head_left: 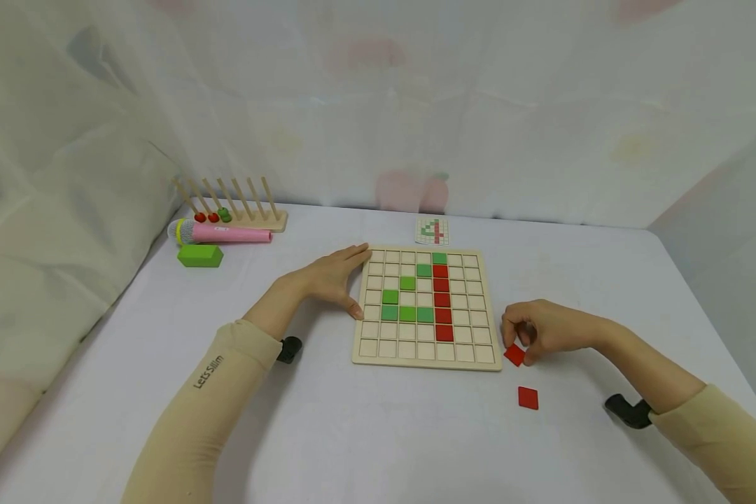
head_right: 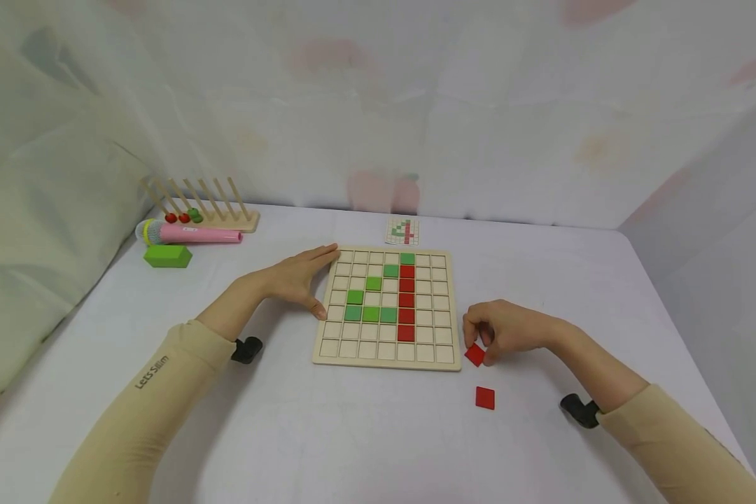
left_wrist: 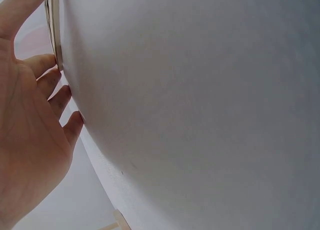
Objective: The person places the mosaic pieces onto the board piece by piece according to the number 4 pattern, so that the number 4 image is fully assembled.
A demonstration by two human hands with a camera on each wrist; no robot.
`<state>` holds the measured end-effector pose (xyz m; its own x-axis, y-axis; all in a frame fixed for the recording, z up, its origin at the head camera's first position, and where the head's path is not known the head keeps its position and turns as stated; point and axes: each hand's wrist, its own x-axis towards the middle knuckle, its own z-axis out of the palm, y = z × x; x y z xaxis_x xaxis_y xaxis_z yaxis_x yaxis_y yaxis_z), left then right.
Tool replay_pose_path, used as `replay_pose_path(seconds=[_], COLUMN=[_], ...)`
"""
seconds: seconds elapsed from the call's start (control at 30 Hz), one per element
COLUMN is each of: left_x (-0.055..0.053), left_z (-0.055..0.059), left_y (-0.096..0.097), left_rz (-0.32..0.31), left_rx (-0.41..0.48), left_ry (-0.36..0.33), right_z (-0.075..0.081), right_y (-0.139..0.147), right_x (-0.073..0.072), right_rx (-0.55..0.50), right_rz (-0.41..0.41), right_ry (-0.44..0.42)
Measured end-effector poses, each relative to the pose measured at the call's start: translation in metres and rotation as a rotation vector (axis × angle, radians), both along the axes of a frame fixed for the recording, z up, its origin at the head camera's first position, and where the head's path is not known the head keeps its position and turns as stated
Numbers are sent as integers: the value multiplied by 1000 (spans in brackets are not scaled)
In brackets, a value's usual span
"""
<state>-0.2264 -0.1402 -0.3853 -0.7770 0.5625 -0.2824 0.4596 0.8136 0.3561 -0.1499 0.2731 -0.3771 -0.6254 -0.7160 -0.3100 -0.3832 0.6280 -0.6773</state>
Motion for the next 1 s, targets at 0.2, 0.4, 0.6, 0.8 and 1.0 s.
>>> replay_pose_path(seconds=[0.2, 0.4, 0.6, 0.8, 1.0], left_x=[0, -1, -2, -2, -2], left_z=[0, -2, -3, -3, -3], left_y=[0, 0, -1, -1, 0], left_rz=[1, 1, 7, 7, 4], left_rx=[0, -3, -6, -3, -7], left_ry=[1, 4, -2, -2, 0], right_z=[1, 0, 6, 16, 26], right_y=[-2, -2, -3, -9, -23], right_x=[0, -2, -8, -16, -23], right_rx=[6, 12, 24, 31, 11], right_rz=[-15, -1, 8, -7, -9], right_ry=[1, 2, 26, 43, 46])
